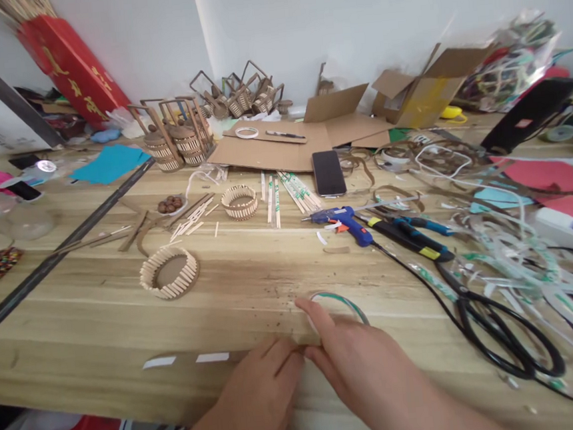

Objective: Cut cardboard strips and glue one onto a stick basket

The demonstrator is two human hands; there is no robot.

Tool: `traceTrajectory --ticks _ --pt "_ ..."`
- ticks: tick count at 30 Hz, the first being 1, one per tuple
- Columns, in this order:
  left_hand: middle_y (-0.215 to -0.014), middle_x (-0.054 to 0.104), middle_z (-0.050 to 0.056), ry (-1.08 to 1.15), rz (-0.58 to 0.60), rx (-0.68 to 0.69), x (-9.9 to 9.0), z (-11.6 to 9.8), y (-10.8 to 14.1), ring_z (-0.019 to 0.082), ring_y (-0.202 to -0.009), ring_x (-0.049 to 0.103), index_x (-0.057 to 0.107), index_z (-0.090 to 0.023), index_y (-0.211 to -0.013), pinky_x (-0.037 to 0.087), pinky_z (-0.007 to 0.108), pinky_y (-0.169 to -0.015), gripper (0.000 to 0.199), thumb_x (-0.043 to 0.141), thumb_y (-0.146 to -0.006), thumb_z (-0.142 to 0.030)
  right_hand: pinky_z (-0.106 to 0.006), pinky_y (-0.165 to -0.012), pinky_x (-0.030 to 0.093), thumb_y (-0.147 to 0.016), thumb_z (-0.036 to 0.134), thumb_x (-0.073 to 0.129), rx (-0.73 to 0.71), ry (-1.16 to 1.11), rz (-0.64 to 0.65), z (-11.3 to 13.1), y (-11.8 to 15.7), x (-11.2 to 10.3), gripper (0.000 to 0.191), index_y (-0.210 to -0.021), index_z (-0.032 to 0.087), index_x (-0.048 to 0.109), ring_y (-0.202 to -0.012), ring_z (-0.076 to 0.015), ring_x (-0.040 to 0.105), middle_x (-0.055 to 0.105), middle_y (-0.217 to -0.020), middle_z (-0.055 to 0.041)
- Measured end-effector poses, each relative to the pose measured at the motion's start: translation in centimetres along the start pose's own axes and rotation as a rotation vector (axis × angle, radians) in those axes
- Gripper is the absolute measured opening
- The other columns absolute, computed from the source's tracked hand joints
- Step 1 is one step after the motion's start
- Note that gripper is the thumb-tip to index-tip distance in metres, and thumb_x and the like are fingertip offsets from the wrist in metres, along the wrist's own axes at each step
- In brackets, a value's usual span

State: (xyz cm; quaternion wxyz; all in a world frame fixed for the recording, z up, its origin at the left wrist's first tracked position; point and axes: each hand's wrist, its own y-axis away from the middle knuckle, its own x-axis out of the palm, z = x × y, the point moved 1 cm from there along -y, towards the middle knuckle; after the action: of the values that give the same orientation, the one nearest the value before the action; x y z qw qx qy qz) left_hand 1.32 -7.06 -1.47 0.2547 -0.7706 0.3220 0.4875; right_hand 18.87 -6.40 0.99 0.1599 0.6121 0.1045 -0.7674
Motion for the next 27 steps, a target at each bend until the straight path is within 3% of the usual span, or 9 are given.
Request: traceTrajectory --ticks 4,8,10,16,21,27 --pt "-0.092 0.068 0.006 0.098 -0.188 -0.159 -0.3 0.4 0.3 0.022 -0.084 0.067 0.054 -0.017 -0.105 0.058 0.036 -0.073 0.018 0.041 -0.095 -0.009 -0.031 -0.049 0.056 -0.092 0.026 0.049 -0.035 -0.016 -0.106 -0.7 0.7 -1.8 0.039 -0.130 0.020 0.053 -0.064 -0.0253 0.075 0.079 -0.081 -0.0050" --pt "-0.100 0.071 0.008 0.130 -0.328 -0.141 -0.1 0.4 0.4 0.022 -0.087 0.069 0.040 -0.016 -0.130 0.058 0.036 -0.075 0.032 0.038 -0.098 -0.013 -0.030 -0.057 0.059 -0.093 0.025 0.048 -0.077 -0.095 -0.056 0.0 1.4 -3.1 0.029 -0.119 0.024 0.062 -0.070 -0.0231 0.076 0.079 -0.087 -0.0045" --pt "-0.099 0.071 0.008 0.106 -0.325 -0.125 0.1 0.3 0.4 0.023 -0.085 0.070 0.040 -0.017 -0.128 0.059 0.037 -0.072 0.031 0.038 -0.097 -0.012 -0.028 -0.059 0.058 -0.093 0.024 0.049 -0.072 -0.150 -0.002 0.7 1.5 -3.3 0.026 -0.115 0.027 0.064 -0.071 -0.0215 0.075 0.078 -0.084 -0.0017" --pt "-0.083 0.068 0.006 0.029 -0.207 -0.116 -0.1 0.0 0.4 0.023 -0.073 0.067 0.050 -0.019 -0.093 0.057 0.036 -0.062 0.019 0.041 -0.089 -0.003 -0.026 -0.060 0.057 -0.092 0.025 0.053 -0.080 -0.223 0.006 1.5 1.3 -2.9 0.021 -0.106 0.028 0.068 -0.068 -0.0190 0.074 0.076 -0.076 0.0016" --pt "-0.074 0.065 0.004 -0.032 -0.288 -0.089 -0.1 -0.3 0.4 0.023 -0.064 0.065 0.048 -0.020 -0.090 0.055 0.035 -0.054 0.020 0.040 -0.086 -0.003 -0.026 -0.063 0.059 -0.096 0.025 0.047 -0.082 -0.195 -0.035 1.2 1.1 -2.9 0.025 -0.104 0.028 0.071 -0.073 -0.0182 0.075 0.079 -0.085 0.0009" --pt "-0.072 0.065 0.004 -0.066 -0.413 -0.082 0.2 -0.4 0.5 0.024 -0.062 0.065 0.045 -0.020 -0.093 0.053 0.036 -0.052 0.021 0.033 -0.089 -0.004 -0.031 -0.072 0.063 -0.099 0.022 0.039 -0.112 -0.180 0.008 1.3 1.1 -3.2 0.035 -0.114 0.029 0.069 -0.088 -0.0194 0.076 0.078 -0.105 0.0000"
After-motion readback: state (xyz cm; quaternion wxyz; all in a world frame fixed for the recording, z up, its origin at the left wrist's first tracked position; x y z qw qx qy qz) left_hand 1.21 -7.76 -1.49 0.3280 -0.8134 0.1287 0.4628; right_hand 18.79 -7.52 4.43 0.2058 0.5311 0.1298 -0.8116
